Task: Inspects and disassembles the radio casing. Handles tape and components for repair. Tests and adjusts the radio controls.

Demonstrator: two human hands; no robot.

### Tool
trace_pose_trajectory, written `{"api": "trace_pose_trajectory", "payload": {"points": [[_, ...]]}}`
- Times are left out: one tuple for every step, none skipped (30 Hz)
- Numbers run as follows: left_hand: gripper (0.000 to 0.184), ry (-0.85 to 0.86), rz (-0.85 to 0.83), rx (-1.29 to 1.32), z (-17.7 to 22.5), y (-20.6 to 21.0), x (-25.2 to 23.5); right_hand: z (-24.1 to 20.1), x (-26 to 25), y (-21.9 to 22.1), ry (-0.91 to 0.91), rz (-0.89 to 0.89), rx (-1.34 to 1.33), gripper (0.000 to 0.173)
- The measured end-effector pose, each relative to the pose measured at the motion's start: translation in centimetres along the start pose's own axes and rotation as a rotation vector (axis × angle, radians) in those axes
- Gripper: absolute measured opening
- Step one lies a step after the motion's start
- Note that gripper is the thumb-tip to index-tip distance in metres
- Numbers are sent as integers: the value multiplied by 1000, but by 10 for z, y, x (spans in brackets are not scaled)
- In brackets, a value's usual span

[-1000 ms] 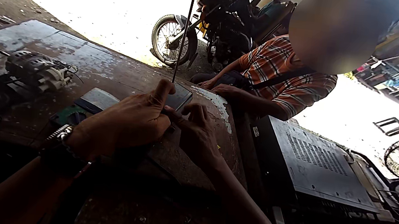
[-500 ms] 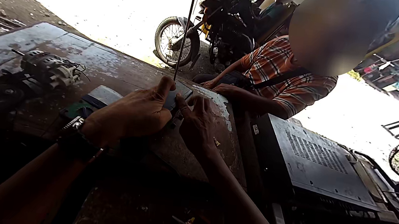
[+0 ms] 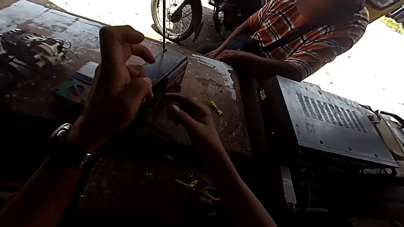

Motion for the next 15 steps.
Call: {"api": "trace_pose_trajectory", "payload": {"points": [[56,38,29,83,9,8,9,-1,10,4,23,-3,-78,35],[58,70,63,157,15,18,16,-1,19,7,41,-6,-154,35],[58,102,102,202,18,29,23,0,30,10,62,-5,-222,34],[58,140,135,213,19,39,31,3,41,12,81,6,-289,34],[58,178,166,198,18,50,40,7,54,14,107,21,-346,35],[58,215,190,164,14,61,48,12,65,16,132,36,-406,36],[58,252,210,128,10,72,56,18,77,16,154,49,-468,38],[58,293,217,85,7,83,64,25,89,16,174,62,-528,40],[56,319,200,40,4,94,71,31,100,15,190,75,-576,39],[53,337,172,10,3,104,77,37,111,12,199,89,-600,40],[48,347,131,4,2,113,82,41,121,8,208,99,-610,40],[45,349,88,7,1,121,86,45,130,5,212,109,-618,39],[46,350,49,17,0,129,92,48,139,2,209,112,-617,38],[49,353,19,30,0,135,96,51,146,-1,200,107,-608,34],[52,356,-13,44,0,141,100,53,153,-3,189,107,-587,29]]}}
Point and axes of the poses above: each hand's wrist, its own x-axis away from the middle knuckle, its own y-axis out of the palm, z = x × y, the point moved 7 cm from there along -x, towards the middle knuckle, and after that the axes turned 7 degrees about -x, right-handed, at the moved point
